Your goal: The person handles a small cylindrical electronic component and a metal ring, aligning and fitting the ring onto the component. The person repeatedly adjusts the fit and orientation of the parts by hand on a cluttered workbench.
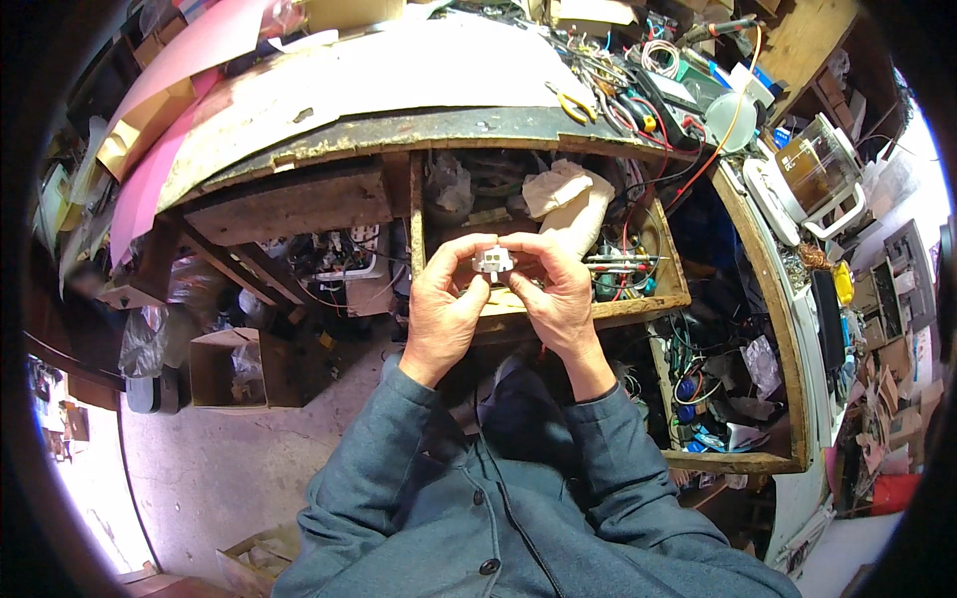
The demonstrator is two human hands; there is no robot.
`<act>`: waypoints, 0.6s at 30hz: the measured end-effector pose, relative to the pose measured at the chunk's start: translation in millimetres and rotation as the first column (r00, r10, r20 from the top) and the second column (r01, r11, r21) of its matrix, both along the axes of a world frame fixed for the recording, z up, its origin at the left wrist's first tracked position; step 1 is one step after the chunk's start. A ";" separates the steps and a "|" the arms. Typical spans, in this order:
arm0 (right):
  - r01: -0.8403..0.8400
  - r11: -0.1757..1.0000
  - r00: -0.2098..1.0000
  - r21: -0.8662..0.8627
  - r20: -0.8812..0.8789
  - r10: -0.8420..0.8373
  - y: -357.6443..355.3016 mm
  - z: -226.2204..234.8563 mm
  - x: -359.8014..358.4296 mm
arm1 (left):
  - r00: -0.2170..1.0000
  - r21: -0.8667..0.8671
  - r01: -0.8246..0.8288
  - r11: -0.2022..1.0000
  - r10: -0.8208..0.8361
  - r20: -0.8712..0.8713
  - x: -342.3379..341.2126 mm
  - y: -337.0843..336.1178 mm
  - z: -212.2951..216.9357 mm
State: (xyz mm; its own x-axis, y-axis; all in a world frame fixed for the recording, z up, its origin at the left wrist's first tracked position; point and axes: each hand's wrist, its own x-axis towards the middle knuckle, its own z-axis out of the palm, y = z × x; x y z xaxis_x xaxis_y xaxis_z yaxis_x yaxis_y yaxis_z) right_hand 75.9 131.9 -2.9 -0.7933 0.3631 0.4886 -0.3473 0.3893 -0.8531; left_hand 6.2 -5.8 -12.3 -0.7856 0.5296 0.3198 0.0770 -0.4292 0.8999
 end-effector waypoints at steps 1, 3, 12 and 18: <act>0.000 1.000 1.000 -0.004 0.002 0.000 -0.2 0.0 0.0 | 1.000 0.004 0.001 1.000 -0.001 0.001 -0.5 0.3 -1.3; 0.000 1.000 1.000 -0.012 0.007 0.000 -0.6 -0.2 -0.1 | 1.000 0.012 0.004 1.000 -0.004 0.003 -1.8 0.9 -4.8; 0.014 1.000 1.000 -0.019 0.017 -0.013 0.1 -3.3 0.1 | 1.000 -0.037 -0.011 0.999 0.009 -0.029 -1.9 0.6 -4.6; 0.017 0.999 0.999 -0.028 0.029 -0.016 -0.5 -1.4 0.4 | 1.000 -0.027 0.009 1.000 -0.009 0.012 0.5 -1.0 0.5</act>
State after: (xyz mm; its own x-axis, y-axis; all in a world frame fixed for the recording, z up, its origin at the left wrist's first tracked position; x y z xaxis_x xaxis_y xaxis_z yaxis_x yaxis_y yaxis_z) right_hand 76.3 131.4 -4.3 -0.8011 0.3895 0.4545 -0.3158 0.3700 -0.8737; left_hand 6.6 -6.8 -11.9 -0.7842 0.5452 0.2962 0.0628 -0.4052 0.9121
